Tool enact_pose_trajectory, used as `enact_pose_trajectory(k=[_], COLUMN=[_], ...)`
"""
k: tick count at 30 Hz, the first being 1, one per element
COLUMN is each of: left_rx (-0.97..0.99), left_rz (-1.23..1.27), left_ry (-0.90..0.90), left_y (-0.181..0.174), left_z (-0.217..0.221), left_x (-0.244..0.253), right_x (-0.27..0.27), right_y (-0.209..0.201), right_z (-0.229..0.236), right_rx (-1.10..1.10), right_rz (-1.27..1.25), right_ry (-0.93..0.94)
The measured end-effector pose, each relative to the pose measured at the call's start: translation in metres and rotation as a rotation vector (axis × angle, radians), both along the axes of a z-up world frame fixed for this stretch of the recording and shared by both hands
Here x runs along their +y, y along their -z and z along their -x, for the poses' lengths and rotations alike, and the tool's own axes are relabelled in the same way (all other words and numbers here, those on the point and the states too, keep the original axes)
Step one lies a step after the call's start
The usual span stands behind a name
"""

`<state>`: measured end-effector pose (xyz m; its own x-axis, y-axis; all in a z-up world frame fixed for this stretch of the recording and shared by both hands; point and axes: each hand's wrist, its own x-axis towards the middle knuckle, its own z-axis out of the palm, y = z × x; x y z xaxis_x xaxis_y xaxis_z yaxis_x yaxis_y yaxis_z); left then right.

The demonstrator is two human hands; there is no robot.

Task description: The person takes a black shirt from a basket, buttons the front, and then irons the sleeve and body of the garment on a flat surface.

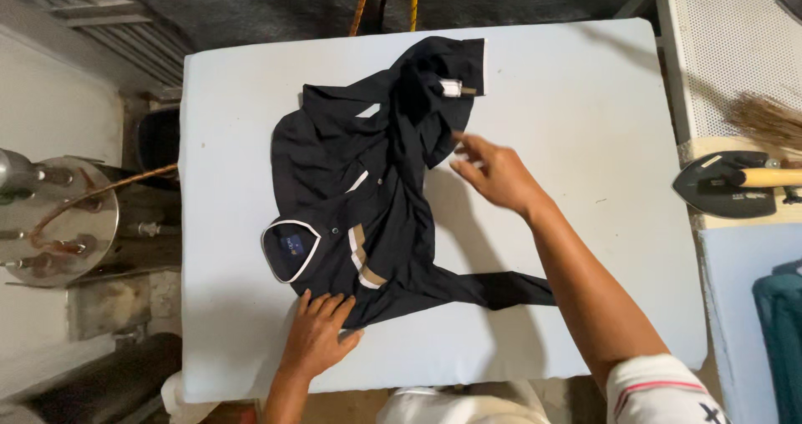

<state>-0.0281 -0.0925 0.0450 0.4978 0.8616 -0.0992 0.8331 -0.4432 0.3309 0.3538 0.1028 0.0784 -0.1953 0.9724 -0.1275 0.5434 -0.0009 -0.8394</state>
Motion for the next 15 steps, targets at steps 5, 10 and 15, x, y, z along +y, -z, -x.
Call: enact_pose_trajectory(k=[5,10,15], left_rx=[-0.029,0.335,0.038], left_rz=[-0.116,-0.065,0.046], left_ry=[-0.36,-0.755,-0.816], left_y=[-0.005,0.023,0.063], left_z=[-0.005,0.001,0.014], left_x=[0.055,0.1,0.088], right_x=[-0.134,-0.248,-0.285], right_y=[0.009,0.026,0.069], right_z=[-0.074,-0.125,-0.171], right_rx=[-0.339,-0.739,-0.816], right_rz=[0.104,0.235,0.256], right_ry=[0.078,0.266,0.292])
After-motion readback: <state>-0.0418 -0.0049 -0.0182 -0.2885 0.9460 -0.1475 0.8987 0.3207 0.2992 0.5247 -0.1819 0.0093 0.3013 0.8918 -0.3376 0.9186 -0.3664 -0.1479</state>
